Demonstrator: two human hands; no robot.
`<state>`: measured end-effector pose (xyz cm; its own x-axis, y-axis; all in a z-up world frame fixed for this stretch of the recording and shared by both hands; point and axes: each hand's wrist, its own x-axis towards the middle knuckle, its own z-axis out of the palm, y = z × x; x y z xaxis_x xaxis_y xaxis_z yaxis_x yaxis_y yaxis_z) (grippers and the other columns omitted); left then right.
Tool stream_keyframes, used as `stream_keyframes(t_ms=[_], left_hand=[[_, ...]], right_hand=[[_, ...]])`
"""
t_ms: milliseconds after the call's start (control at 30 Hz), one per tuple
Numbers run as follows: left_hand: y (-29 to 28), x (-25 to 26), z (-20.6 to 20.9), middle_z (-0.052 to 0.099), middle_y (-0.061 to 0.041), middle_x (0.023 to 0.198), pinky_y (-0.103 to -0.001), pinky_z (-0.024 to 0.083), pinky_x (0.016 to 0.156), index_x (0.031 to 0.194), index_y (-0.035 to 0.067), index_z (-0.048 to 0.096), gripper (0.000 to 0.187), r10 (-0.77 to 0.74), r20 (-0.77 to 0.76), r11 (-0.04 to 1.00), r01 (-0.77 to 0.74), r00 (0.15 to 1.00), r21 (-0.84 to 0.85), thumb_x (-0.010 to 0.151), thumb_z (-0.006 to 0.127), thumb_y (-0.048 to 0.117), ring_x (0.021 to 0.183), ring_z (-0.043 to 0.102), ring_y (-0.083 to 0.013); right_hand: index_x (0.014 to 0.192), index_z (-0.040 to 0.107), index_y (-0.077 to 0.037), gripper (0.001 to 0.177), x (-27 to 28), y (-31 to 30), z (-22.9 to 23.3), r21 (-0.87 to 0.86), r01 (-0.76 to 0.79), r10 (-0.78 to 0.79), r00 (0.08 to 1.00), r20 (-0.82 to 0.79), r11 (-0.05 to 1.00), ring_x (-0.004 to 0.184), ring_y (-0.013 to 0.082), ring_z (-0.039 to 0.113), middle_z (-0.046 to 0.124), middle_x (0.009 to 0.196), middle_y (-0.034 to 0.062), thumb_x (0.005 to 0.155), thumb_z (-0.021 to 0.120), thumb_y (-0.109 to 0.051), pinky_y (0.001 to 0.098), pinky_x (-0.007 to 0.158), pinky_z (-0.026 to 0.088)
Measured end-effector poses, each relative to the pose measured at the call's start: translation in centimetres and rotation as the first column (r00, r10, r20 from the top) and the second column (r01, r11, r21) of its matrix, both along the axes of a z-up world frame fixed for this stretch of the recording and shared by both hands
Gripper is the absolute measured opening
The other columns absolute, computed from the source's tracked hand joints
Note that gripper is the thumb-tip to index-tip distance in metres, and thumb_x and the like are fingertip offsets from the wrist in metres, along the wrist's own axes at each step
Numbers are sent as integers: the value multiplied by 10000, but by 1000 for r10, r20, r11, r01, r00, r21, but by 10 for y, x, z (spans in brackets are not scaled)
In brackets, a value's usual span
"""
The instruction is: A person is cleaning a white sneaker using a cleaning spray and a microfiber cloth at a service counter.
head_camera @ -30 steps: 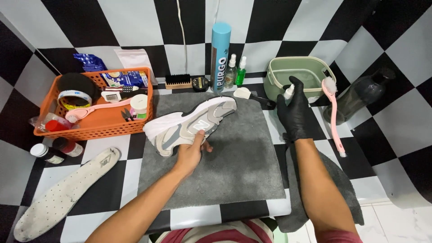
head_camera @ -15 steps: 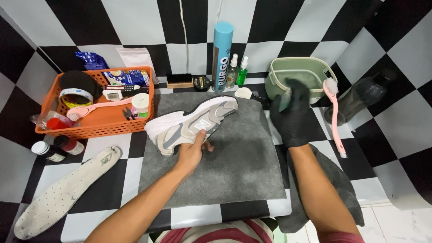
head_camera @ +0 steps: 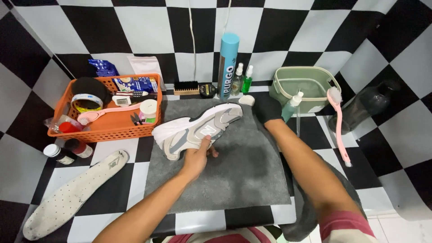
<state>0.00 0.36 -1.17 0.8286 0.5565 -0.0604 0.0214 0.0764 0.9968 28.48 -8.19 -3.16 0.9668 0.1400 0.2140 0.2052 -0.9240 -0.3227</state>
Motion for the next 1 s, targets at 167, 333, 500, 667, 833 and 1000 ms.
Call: stream_keyframes(t_ms=[167,333,500,667,833,1000], left_hand=[[-2,-5,10,725,-64,671,-317,495,791,838,110,696,421,-58,35,998,57,998,29,1108,418,275,730,741,-168],[-4,-7,20,729,-70,662,-308,487,798,808,100,690,455,-59,55,998,57,997,29,1113,399,271,727,733,-160],[-3,-8,20,717,-85,674,-345,513,839,847,71,688,437,-64,77,998,64,995,8,1113,394,253,733,733,-187],[2,-2,-2,709,-77,672,-355,514,833,865,98,665,393,-70,89,998,70,994,3,1112,409,265,730,728,-186],[1,-7,14,720,-59,669,-333,473,815,840,117,673,425,-73,35,995,70,997,67,1113,388,275,752,736,-172],[3,-1,-12,728,-64,661,-314,460,793,810,114,673,440,-73,24,995,71,997,67,1111,392,266,741,731,-169]], right_hand=[[986,768,-169,276,14,-23,19,-228,-371,400,911,96,900,943,282,752,761,908,63,996,546,-333,457,840,577],[996,753,-198,217,-22,-21,56,-44,-536,538,840,69,843,986,310,714,739,924,75,948,599,-343,470,860,569],[1010,743,-217,165,-34,-15,38,-120,-700,708,681,185,704,1057,245,708,752,962,30,931,642,-321,365,934,534],[1014,759,-113,197,-10,-16,12,-133,-696,707,678,201,705,1072,322,693,748,966,130,928,650,-252,410,965,525],[1167,727,-136,284,-30,-10,69,-47,-488,487,873,-29,872,1056,319,706,745,1030,134,977,588,-295,384,955,528],[1192,714,-321,284,-4,-9,41,-8,-551,550,834,-42,835,1158,282,676,742,1152,7,999,534,-425,480,1000,513]])
